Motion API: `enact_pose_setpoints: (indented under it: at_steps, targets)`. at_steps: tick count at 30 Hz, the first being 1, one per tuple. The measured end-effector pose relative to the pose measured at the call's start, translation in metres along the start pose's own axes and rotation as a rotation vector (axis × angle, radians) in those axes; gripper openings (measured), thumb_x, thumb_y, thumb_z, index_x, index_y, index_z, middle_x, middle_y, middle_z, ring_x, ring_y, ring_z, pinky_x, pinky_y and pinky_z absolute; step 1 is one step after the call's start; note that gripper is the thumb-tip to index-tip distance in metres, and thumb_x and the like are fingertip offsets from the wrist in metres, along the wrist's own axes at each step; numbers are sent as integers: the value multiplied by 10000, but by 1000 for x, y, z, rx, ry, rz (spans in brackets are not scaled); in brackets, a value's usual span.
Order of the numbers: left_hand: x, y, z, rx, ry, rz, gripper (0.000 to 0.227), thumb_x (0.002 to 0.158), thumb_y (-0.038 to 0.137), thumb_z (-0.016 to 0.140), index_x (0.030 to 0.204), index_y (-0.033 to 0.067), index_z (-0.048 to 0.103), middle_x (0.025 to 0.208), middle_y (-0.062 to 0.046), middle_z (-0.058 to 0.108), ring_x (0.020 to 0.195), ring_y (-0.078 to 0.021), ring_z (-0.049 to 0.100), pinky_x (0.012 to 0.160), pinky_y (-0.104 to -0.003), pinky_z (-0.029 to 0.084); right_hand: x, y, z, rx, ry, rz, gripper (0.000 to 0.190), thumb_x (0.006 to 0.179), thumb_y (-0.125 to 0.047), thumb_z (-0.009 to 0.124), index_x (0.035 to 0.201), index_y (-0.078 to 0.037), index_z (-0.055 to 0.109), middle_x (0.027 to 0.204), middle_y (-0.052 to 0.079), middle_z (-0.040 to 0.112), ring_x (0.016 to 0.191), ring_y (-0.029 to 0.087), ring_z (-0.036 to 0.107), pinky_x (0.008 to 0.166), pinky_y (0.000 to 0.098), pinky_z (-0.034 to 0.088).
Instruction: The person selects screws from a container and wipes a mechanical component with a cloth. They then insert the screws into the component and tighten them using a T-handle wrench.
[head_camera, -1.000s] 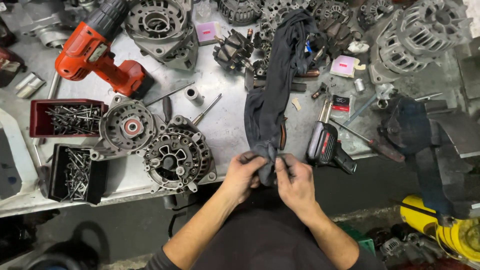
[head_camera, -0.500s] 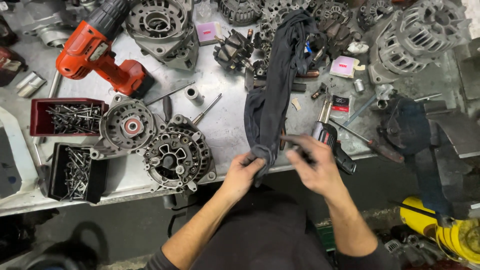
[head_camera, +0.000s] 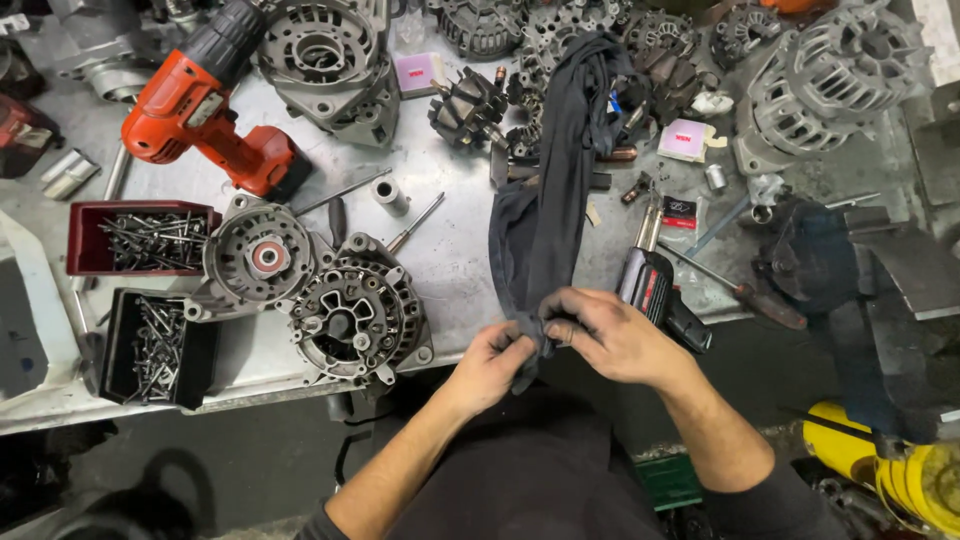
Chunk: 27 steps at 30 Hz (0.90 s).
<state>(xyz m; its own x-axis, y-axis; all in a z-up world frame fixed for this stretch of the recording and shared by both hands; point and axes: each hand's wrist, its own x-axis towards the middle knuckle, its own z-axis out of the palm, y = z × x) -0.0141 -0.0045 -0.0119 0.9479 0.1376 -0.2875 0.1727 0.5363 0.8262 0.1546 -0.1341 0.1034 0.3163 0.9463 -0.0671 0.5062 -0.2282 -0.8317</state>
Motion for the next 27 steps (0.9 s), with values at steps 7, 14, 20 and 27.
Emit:
enact_pose_setpoints:
  at_steps: [7,14,20,27]
  targets:
    - [-3,-1,-10,122,-45,24,153,1037,114,578,1093,21,686,851,64,634,757,-29,546,658,-221,459,-2,-3,2,2,-15,104,287,1003,-267,566,1098,-7,639,940,164,703,916,332,704,791,394,544]
    - [-5,18,-4,190,-68,26,163,1031,102,589,1113,15,699,816,63,618,719,-32,525,630,-225,446,-11,8,15,-101,48,-26,333,1005,-298,584,1060,19,669,925,194,703,912,384,677,796,438,520]
    - [-11,26,5,219,-131,52,175,1044,114,569,1152,25,675,825,65,608,729,-29,522,649,-227,460,-7,8,4,56,9,-3,334,1009,-285,572,900,25,631,743,163,616,714,329,634,683,414,494]
    - [-10,54,13,502,-148,245,186,1050,166,580,1106,2,648,802,-50,626,713,-121,559,667,-308,507,-13,18,5,73,155,66,311,975,-252,594,846,30,610,636,124,532,559,250,549,556,383,443]
